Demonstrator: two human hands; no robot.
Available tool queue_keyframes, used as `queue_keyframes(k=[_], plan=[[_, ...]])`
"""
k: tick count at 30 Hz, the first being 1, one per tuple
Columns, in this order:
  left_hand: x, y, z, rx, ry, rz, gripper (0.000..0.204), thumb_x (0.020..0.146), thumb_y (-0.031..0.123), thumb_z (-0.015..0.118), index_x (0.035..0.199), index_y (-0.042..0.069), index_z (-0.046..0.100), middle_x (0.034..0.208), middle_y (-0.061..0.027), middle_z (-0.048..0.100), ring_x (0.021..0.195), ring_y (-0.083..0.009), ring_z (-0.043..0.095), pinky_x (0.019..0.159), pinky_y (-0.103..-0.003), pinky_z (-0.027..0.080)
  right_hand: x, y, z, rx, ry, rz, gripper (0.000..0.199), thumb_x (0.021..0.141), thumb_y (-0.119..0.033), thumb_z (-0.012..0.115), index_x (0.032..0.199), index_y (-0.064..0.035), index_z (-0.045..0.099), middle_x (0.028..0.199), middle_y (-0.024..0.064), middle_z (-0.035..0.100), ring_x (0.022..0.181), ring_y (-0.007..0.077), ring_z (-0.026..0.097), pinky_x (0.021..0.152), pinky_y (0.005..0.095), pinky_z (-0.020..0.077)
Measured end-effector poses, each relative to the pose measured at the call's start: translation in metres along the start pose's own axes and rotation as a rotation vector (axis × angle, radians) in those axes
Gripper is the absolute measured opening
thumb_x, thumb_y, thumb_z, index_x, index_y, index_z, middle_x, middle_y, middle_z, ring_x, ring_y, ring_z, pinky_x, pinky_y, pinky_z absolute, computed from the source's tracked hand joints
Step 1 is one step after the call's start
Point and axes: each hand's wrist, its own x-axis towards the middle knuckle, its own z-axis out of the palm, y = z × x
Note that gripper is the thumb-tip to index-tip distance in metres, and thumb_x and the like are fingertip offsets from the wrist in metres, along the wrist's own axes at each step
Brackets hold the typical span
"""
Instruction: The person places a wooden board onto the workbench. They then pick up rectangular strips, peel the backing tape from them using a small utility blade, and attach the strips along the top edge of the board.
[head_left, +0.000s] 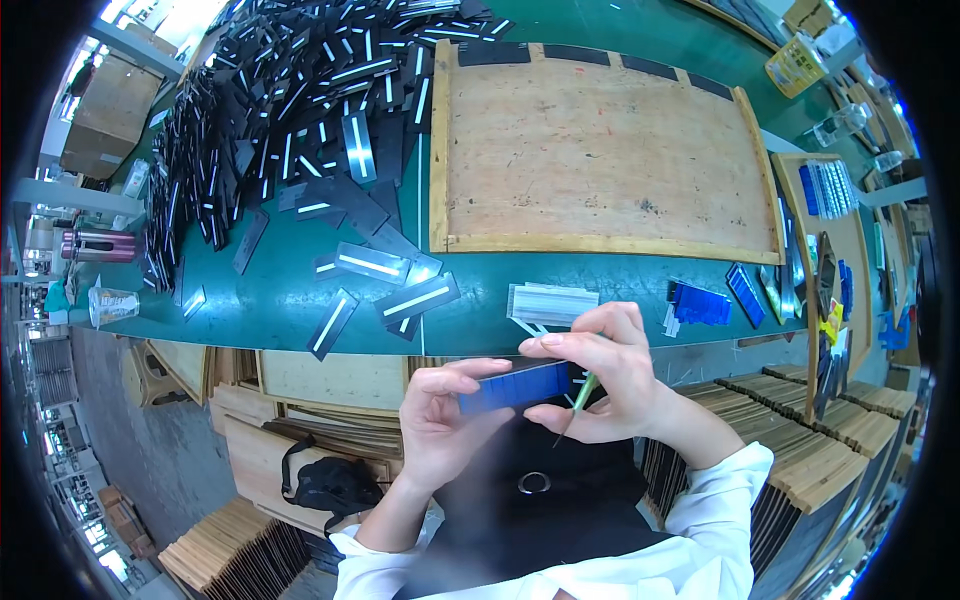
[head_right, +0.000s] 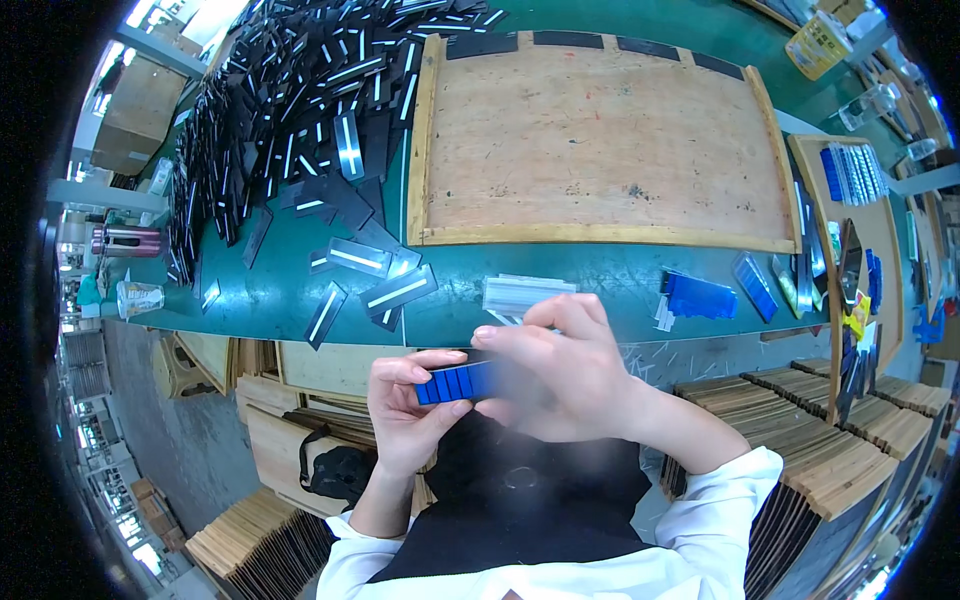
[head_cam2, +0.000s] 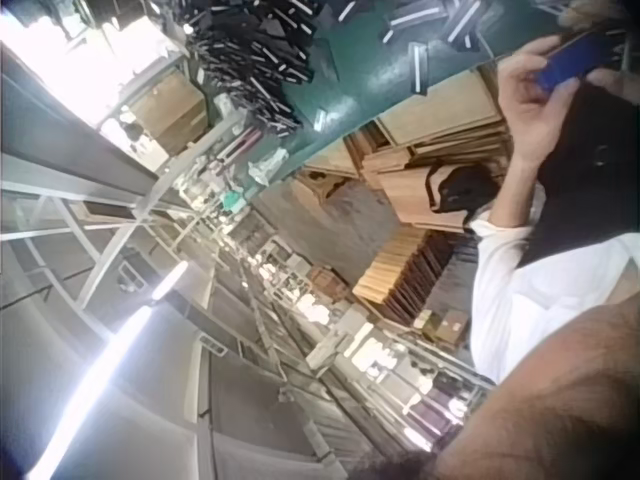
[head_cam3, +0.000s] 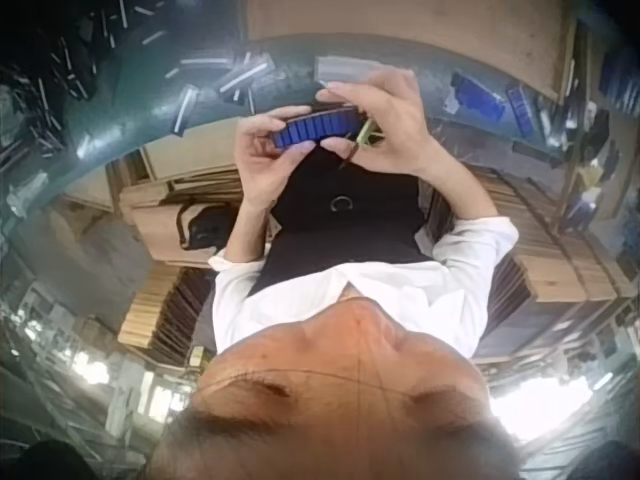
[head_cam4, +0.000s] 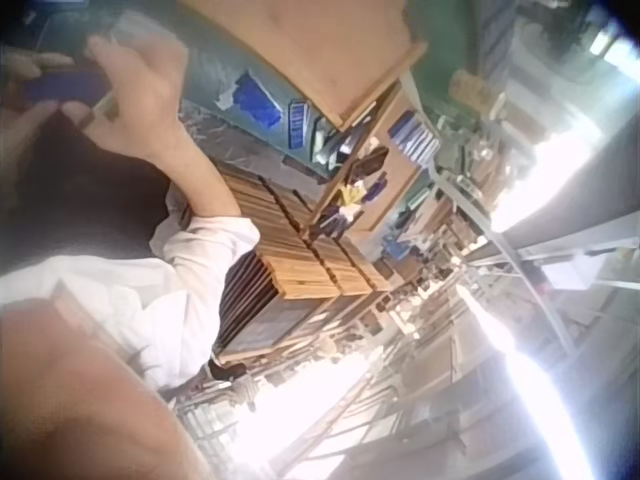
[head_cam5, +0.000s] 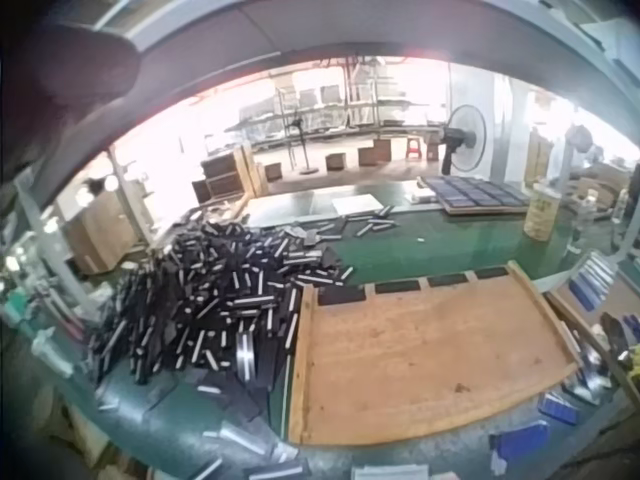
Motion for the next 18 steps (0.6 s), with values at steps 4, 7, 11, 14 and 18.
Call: queue_keyframes(k=[4,7,11,14,18], plan=[[0.0,0.004,0.005,0.079,-0.027,0.023,0.05,0.076,-0.016,0.072,0.114,0.007,0.048,0.121,-0.0244,0.06,0.117,-0.0327,0.06,0.096,-0.042,0.052,0.015,-0.009,-0.004,-0.016,-0.027,0.068,0.067,0.069,-0.03,0.085,0.124,-0.009,0.056,0.114,0.0033,0.069,0.086,0.0227,0.053,0.078,0.0356,0.0366],[-0.001,0.007,0.01,0.109,-0.009,0.031,0.05,0.076,-0.017,0.071,0.114,0.007,0.048,0.119,-0.0241,0.061,0.114,-0.0326,0.061,0.094,-0.043,0.053,0.021,-0.014,0.002,-0.037,-0.03,0.111,0.066,0.067,-0.028,0.086,0.123,-0.0074,0.056,0.116,0.006,0.065,0.089,0.0248,0.055,0.078,0.0368,0.0378],[-0.003,0.006,0.005,0.192,-0.035,0.066,0.052,0.08,-0.009,0.074,0.117,0.007,0.041,0.119,-0.0241,0.059,0.106,-0.0261,0.065,0.089,-0.036,0.056,0.021,-0.013,-0.005,-0.053,-0.116,0.295,0.057,0.066,-0.024,0.086,0.112,-0.0075,0.056,0.097,0.0061,0.061,0.087,0.0267,0.053,0.076,0.0378,0.0383],[-0.002,0.01,0.003,0.209,-0.019,0.07,0.053,0.079,-0.009,0.075,0.117,0.008,0.041,0.119,-0.0234,0.06,0.105,-0.0257,0.065,0.089,-0.036,0.056,0.014,-0.006,-0.019,-0.083,-0.192,0.382,0.042,0.062,-0.024,0.089,0.081,-0.0097,0.054,0.074,0.0027,0.054,0.074,0.0231,0.051,0.069,0.035,0.0362],[0.002,0.013,0.005,0.159,-0.036,0.027,0.055,0.079,-0.01,0.074,0.12,0.007,0.041,0.118,-0.0221,0.06,0.107,-0.025,0.064,0.09,-0.035,0.056,0.012,-0.001,-0.025,0.448,-0.331,0.736,0.021,0.078,-0.019,0.081,0.077,-0.0036,0.066,0.066,0.0064,0.063,0.064,0.0162,0.06,0.063,0.0298,0.046]])
